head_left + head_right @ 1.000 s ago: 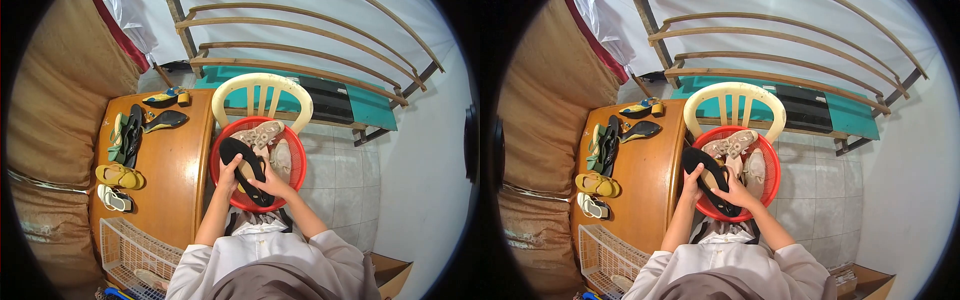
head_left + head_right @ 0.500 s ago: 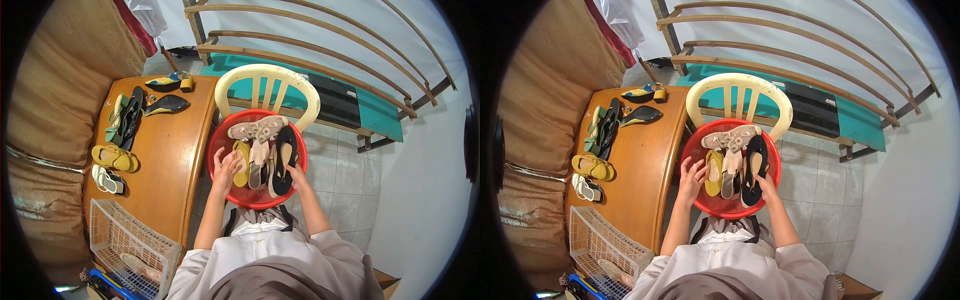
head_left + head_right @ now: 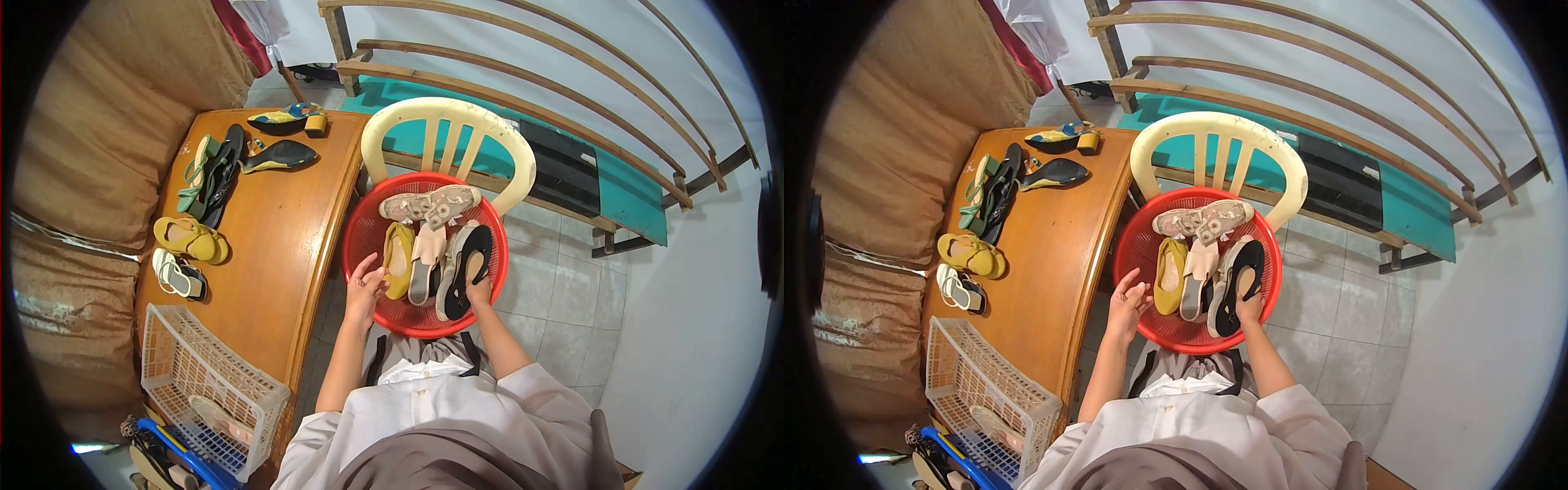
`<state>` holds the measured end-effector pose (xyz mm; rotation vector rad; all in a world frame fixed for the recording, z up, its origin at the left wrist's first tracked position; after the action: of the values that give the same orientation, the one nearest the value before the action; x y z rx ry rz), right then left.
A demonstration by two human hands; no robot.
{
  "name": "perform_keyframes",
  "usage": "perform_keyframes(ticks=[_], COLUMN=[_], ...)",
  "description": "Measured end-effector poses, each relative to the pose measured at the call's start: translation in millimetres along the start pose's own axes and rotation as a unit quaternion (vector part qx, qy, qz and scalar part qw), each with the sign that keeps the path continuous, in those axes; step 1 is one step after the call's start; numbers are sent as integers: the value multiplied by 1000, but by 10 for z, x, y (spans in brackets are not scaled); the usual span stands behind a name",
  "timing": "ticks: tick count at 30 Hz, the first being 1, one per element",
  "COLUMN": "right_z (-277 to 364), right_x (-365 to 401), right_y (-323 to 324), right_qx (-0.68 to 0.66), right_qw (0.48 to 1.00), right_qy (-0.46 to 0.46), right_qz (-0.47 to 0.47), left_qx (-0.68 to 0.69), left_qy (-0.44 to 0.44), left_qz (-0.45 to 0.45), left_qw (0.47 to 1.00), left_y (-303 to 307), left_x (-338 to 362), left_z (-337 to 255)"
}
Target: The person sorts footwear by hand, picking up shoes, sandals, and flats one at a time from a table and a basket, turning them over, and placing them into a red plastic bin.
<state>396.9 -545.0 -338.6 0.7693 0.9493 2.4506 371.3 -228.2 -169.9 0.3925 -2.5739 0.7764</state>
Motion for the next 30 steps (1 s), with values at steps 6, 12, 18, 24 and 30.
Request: perform_keyframes(ticks=[6, 12, 18, 24, 30], right_z=[484, 1075, 1446, 2100, 2840], right_x=[151, 315, 367, 762, 1365], right_y=[470, 513, 273, -91, -497], right_qx=[-47, -82, -64, -111, -191], right_qw=[989, 969, 963, 930, 906], right_qy=[103, 224, 255, 349, 348], right_qz=[-98, -60, -56, 7, 147], left_qx=[-33, 18, 144, 138, 178], left_qy=[-11, -50, -135, -273, -177], left_qz=[-21, -77, -195, -404, -572], left_qw=[999, 996, 961, 862, 781], left_y=[117, 446, 1209, 2512, 4009], left_x=[-21, -34, 123, 597, 735], left_z=[-117, -489, -1265, -2105, -2142])
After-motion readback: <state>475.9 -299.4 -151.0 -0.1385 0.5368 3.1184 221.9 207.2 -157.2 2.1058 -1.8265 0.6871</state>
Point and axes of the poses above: each hand's wrist, its own x-axis away from the middle knuckle, its own y-axis out of the back of the hand, z = x × y, the point moved 8 cm from there along -x, towards the middle knuckle, and after that the axes turned 1 degree about -y, right-handed, at the moved point
